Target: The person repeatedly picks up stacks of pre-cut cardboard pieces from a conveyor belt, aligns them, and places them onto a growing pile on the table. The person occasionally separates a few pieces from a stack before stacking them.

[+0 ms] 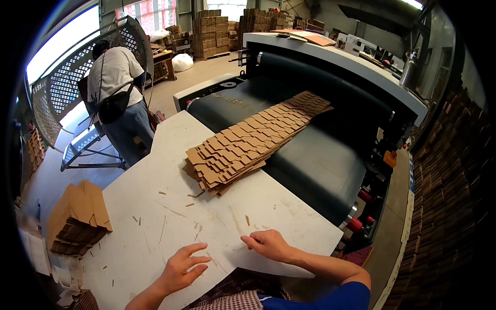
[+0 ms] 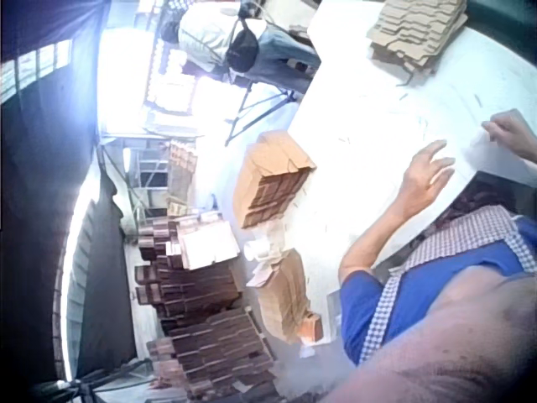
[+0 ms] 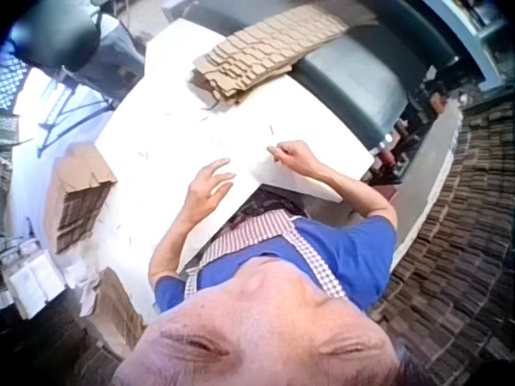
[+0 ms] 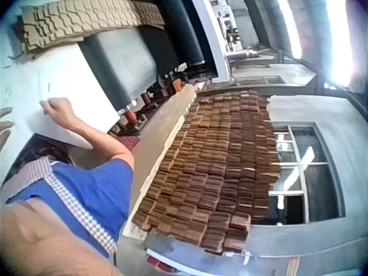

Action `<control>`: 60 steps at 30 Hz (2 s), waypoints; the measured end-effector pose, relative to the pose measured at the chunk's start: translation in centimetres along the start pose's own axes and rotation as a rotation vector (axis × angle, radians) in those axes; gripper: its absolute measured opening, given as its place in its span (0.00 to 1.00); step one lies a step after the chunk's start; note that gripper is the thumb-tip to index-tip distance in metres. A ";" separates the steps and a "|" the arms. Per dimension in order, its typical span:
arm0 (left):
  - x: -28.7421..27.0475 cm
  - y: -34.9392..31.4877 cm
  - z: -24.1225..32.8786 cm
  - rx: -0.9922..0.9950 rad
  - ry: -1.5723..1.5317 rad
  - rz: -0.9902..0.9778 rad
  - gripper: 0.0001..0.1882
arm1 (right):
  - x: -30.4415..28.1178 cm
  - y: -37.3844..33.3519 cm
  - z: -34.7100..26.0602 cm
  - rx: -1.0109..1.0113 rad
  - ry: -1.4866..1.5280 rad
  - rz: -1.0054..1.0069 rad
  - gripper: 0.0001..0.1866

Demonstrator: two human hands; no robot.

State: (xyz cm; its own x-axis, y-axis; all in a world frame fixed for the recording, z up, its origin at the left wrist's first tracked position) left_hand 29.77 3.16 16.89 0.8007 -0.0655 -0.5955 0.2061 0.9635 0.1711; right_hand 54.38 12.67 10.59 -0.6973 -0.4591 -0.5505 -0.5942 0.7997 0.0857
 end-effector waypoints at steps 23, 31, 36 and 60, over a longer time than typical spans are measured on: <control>9.6 -4.2 -3.3 -0.614 -0.880 -0.085 0.12 | -1.6 -5.2 3.5 -0.154 -0.154 0.225 0.18; 10.2 -4.1 -3.3 -0.525 -0.899 -0.051 0.10 | -2.3 -5.4 2.3 -0.102 -0.157 0.198 0.18; 10.0 -3.8 -3.0 -0.524 -0.853 -0.058 0.10 | -2.5 -5.4 2.5 -0.104 -0.186 0.187 0.19; 9.7 -2.9 0.1 -0.587 -0.866 -0.074 0.11 | -4.7 -6.0 0.9 -0.163 -0.183 0.176 0.19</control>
State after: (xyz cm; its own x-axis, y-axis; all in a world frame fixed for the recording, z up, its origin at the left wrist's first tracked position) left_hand 37.01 -0.31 10.71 0.9740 -0.0693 0.2158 0.1507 0.9090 -0.3887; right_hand 61.58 10.36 11.85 -0.7201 -0.2297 -0.6548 -0.5377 0.7812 0.3173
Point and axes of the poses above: each hand's wrist, its own y-axis towards the middle knuckle, its own x-axis out of the palm, z = x × y, the point moved 5 cm from there along y, towards the middle knuckle, and after that the axes turned 13 degrees about -x, right-handed, at the moved point
